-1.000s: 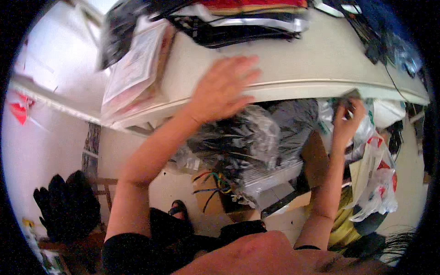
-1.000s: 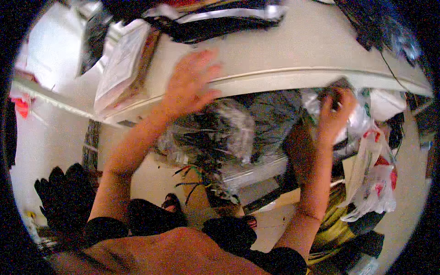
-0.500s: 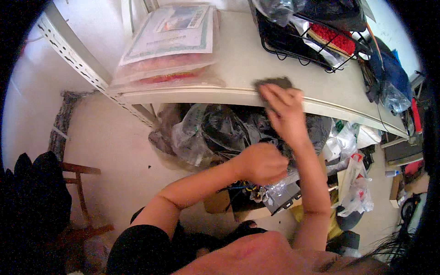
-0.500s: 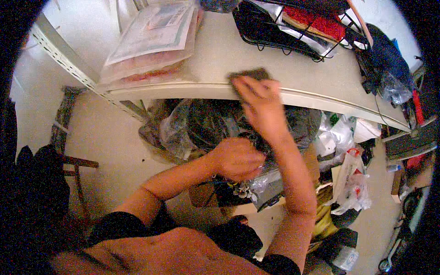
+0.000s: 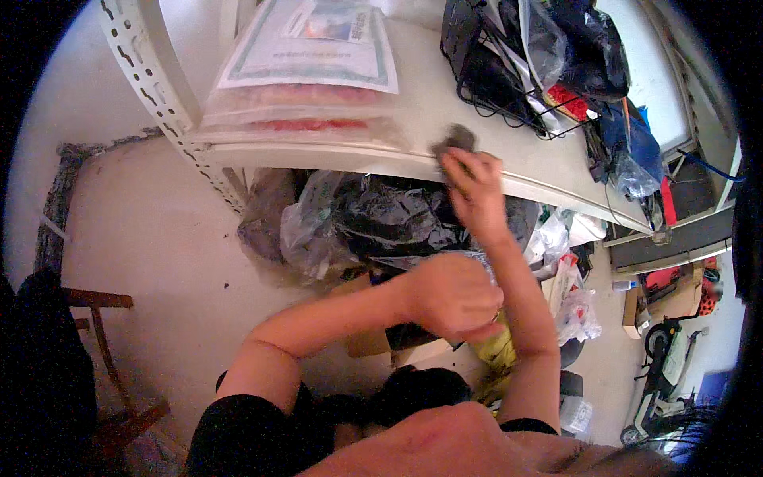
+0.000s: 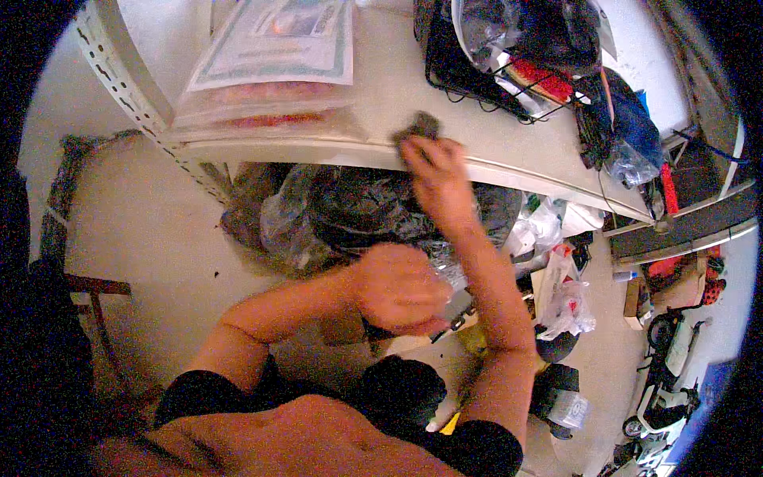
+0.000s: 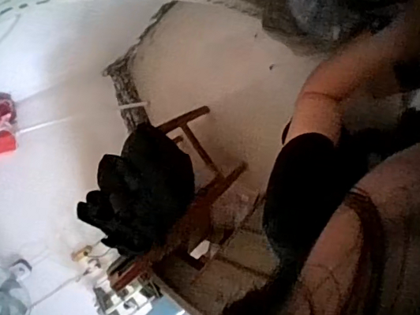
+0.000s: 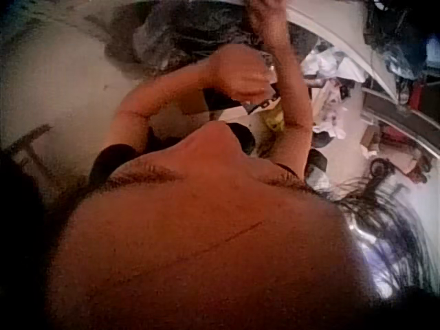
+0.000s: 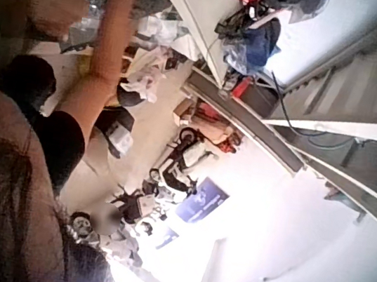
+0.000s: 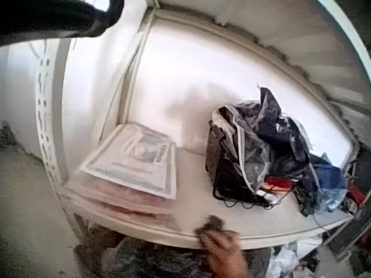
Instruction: The person wipes a white metal shelf with a dark cloth, moving items like a black bag and a helmet aside to reach the surface. They then wipe the helmet and a black seat cushion before placing them back on the shelf. The person also handles a plastic bag and a small box during the process.
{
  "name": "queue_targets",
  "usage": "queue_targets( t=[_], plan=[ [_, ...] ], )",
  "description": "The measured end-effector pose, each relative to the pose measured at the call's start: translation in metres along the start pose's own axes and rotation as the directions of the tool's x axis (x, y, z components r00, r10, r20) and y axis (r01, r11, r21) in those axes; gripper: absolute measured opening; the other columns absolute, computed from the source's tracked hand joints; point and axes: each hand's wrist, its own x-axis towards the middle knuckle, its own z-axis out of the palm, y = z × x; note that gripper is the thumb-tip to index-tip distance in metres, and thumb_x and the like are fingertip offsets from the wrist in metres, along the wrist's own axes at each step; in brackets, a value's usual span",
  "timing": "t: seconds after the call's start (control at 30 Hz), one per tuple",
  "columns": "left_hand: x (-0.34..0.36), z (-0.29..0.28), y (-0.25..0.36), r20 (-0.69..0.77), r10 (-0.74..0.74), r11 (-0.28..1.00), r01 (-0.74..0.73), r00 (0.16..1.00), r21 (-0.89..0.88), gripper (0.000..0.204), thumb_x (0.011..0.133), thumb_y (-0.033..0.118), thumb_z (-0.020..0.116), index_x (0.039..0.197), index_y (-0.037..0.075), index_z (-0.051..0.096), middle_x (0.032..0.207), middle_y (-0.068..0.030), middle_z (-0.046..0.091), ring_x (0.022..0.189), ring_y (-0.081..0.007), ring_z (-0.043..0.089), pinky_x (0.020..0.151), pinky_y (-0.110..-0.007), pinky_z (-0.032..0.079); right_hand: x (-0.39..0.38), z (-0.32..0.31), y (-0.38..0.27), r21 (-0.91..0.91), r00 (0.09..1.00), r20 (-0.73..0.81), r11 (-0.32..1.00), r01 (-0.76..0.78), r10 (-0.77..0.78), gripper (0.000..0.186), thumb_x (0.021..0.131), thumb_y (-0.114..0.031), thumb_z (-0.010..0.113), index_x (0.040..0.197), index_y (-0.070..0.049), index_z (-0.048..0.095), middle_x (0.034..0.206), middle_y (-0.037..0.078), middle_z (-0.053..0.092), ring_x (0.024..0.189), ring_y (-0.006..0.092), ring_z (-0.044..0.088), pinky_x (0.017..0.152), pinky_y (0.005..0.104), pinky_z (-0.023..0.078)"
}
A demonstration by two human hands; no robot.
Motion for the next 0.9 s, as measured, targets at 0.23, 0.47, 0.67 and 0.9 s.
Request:
queue_targets(
  t=[0.23, 0.47, 0.67, 0.9],
  plan=[
    [-0.001, -0.024, -0.004, 0.299, -0.065, 0.998, 0.06, 0.952, 0.026, 0.017, 0.066, 0.021, 0.069, 0.067, 0.009, 0.058, 0.072, -0.0039, 0.059, 0.052, -0.0199, 0.053, 0.047, -0.03, 0.044, -0.023, -0.018, 0.027, -0.065, 0.988, -0.064, 0.987, -0.147, 0.143, 0.053, 0.056, 0.007, 0.057, 0.106, -0.011, 0.059, 0.109, 0.005, 0.054, 0.1, 0.0306, 0.045, 0.089, 0.038, 0.039],
    [0.002, -0.001, 0.005, 0.148, 0.07, 0.997, -0.071, 0.987, 0.0, 0.018, 0.066, 0.021, 0.069, 0.064, 0.009, 0.057, 0.075, -0.0042, 0.059, 0.055, -0.0193, 0.054, 0.05, -0.028, 0.045, 0.018, 0.004, -0.02, 0.051, 0.998, -0.027, 0.997, -0.052, 0.053, 0.047, 0.059, 0.007, 0.056, 0.103, -0.008, 0.06, 0.109, 0.006, 0.054, 0.099, 0.0293, 0.045, 0.088, 0.0354, 0.038],
    [-0.001, -0.013, -0.002, 0.166, -0.067, 0.997, 0.072, 0.984, -0.022, 0.016, 0.068, 0.02, 0.067, 0.064, 0.008, 0.056, 0.074, -0.0034, 0.057, 0.057, -0.0184, 0.054, 0.05, -0.028, 0.045, -0.014, -0.02, 0.013, -0.111, 0.986, 0.009, 0.98, -0.166, 0.168, 0.048, 0.057, 0.008, 0.055, 0.103, -0.007, 0.06, 0.109, 0.007, 0.054, 0.099, 0.0295, 0.046, 0.088, 0.0361, 0.039],
    [0.0, 0.001, 0.001, 0.182, 0.06, 0.997, -0.066, 0.981, 0.026, 0.016, 0.066, 0.02, 0.068, 0.068, 0.008, 0.058, 0.074, -0.003, 0.058, 0.054, -0.0194, 0.054, 0.047, -0.031, 0.044, 0.022, -0.007, -0.013, 0.037, 0.999, 0.037, 0.999, -0.024, 0.022, 0.047, 0.058, 0.007, 0.055, 0.102, -0.007, 0.06, 0.107, 0.007, 0.055, 0.098, 0.0298, 0.047, 0.087, 0.036, 0.039]
  ],
)
